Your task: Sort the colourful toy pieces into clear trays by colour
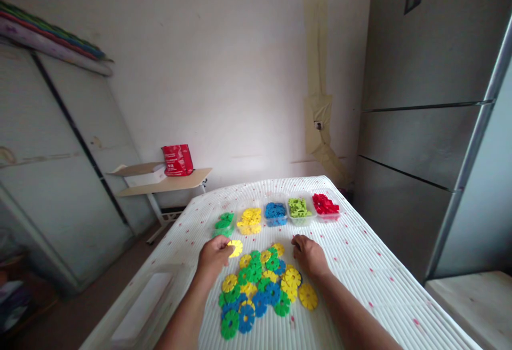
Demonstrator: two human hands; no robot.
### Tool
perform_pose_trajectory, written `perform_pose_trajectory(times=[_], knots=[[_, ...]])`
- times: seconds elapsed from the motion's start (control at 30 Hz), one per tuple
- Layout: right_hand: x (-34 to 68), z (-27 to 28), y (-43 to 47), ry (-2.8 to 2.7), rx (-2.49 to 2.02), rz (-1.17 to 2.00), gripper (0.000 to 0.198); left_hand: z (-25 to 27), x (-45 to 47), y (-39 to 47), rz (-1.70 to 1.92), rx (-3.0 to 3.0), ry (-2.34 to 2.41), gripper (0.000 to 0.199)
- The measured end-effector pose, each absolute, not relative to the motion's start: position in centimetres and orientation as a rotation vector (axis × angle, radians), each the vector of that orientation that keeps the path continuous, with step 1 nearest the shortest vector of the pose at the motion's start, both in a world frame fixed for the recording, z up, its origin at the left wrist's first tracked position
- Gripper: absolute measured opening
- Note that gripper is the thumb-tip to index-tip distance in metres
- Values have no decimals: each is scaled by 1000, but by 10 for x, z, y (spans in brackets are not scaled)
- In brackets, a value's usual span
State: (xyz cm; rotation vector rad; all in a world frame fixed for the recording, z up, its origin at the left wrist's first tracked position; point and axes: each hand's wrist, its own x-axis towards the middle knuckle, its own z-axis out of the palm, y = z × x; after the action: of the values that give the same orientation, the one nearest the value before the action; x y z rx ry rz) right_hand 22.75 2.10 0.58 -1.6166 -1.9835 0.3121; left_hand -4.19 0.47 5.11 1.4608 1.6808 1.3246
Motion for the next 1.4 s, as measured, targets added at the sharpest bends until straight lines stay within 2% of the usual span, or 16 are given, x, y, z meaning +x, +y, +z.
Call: perform_pose_trajectory(times=[0.1, 0.27, 0.5, 0.73, 0.93, 1.27, 1.4], knots=[[227, 4, 22, -1978, -1622, 309, 22, 74, -35, 40, 1357, 1410, 1667, 7], [228, 2, 23, -1967, -1624, 309, 24, 80, -21, 75, 1392, 1343, 1708, 29], [228, 5, 22, -1968, -1630, 315, 23, 34, -38, 32, 1350, 1460, 1840, 16], [219, 17, 18, -1979, -1639, 363, 28, -3, -60, -13, 1353, 1488, 1929, 21], [190, 22, 14, -2202, -1573, 400, 60, -14, -60, -13, 1385, 1511, 1939, 24], [180, 22, 15, -2228, -1672, 387, 47, -12, -56, -17, 1431, 1581, 1919, 22], [180, 24, 13, -2123, -1533, 471, 32, -9, -52, -19, 1459, 1667, 1877, 23]])
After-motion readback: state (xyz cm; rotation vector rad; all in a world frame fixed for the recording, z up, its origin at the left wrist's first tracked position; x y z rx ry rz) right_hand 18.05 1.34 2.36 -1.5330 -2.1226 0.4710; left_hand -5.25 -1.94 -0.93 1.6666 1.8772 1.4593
